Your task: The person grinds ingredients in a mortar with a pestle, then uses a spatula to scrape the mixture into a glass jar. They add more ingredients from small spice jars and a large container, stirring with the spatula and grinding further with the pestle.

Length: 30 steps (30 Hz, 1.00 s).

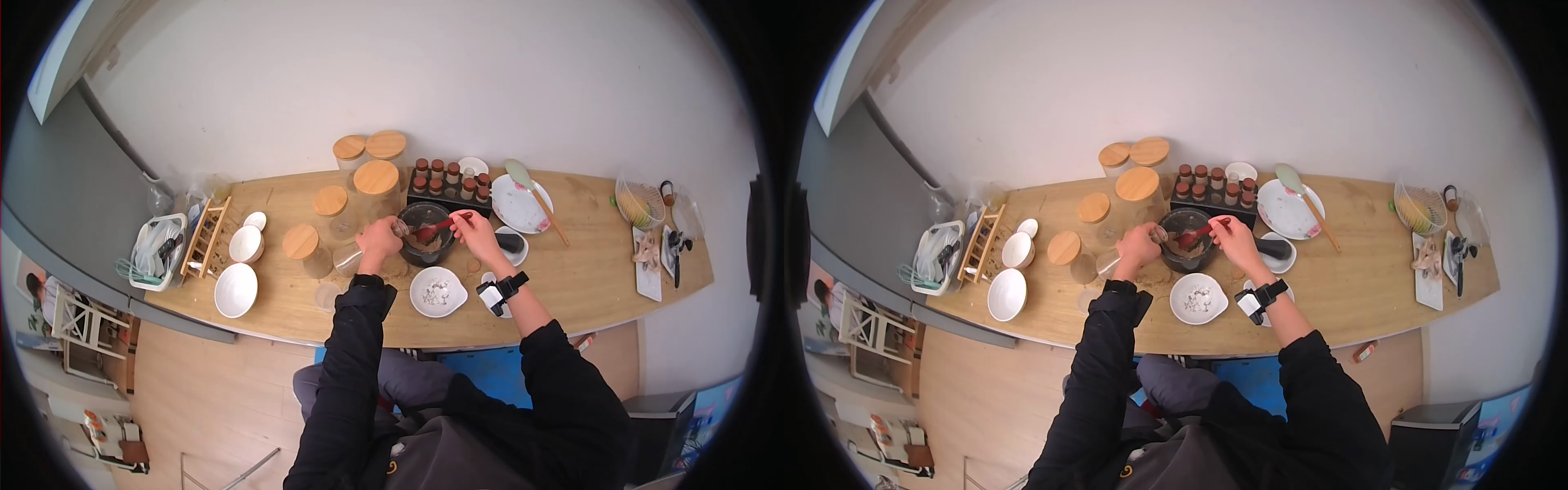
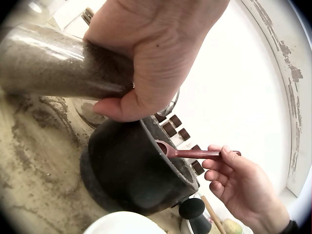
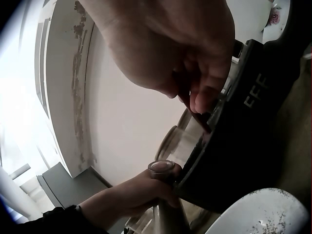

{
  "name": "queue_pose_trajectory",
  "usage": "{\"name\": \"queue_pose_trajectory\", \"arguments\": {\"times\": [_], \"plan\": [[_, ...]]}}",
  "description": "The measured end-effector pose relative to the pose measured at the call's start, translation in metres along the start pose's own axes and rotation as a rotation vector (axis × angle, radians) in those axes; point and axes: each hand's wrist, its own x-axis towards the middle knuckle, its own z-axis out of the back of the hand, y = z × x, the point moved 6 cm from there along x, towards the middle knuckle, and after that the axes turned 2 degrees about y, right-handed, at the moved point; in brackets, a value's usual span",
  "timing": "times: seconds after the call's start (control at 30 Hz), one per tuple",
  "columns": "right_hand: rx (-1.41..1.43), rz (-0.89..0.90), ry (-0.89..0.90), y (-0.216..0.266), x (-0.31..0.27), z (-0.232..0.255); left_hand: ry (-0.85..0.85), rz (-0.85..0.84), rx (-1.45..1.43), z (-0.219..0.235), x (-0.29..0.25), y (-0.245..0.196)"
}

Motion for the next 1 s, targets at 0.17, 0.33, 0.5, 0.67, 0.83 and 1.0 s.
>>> {"name": "queue_pose_trajectory", "arguments": {"times": [0.17,0.33,0.5,0.67,0.83,1.0], "plan": [[0.215,-0.112,-0.023,-0.024,-0.002,0.006,-0.001,-0.007,0.001,0.0,0.001,0.0],[0.43,-0.252,-0.063,-0.038,-0.008,0.002,0.004,0.003,-0.003,0.0,0.0,0.0],[0.602,-0.303,-0.158,-0.043,-0.012,0.005,0.013,0.003,0.016,0.001,-0.001,-0.001],[0.632,-0.257,-0.215,-0.021,-0.015,0.016,0.012,0.001,0.017,-0.001,0.001,0.001],[0.453,-0.108,-0.116,0.018,-0.019,0.003,-0.073,-0.011,0.036,0.002,-0.001,0.0],[0.149,0.14,-0.077,0.054,-0.025,-0.007,-0.088,-0.008,0.044,0.006,-0.006,-0.004]]}}
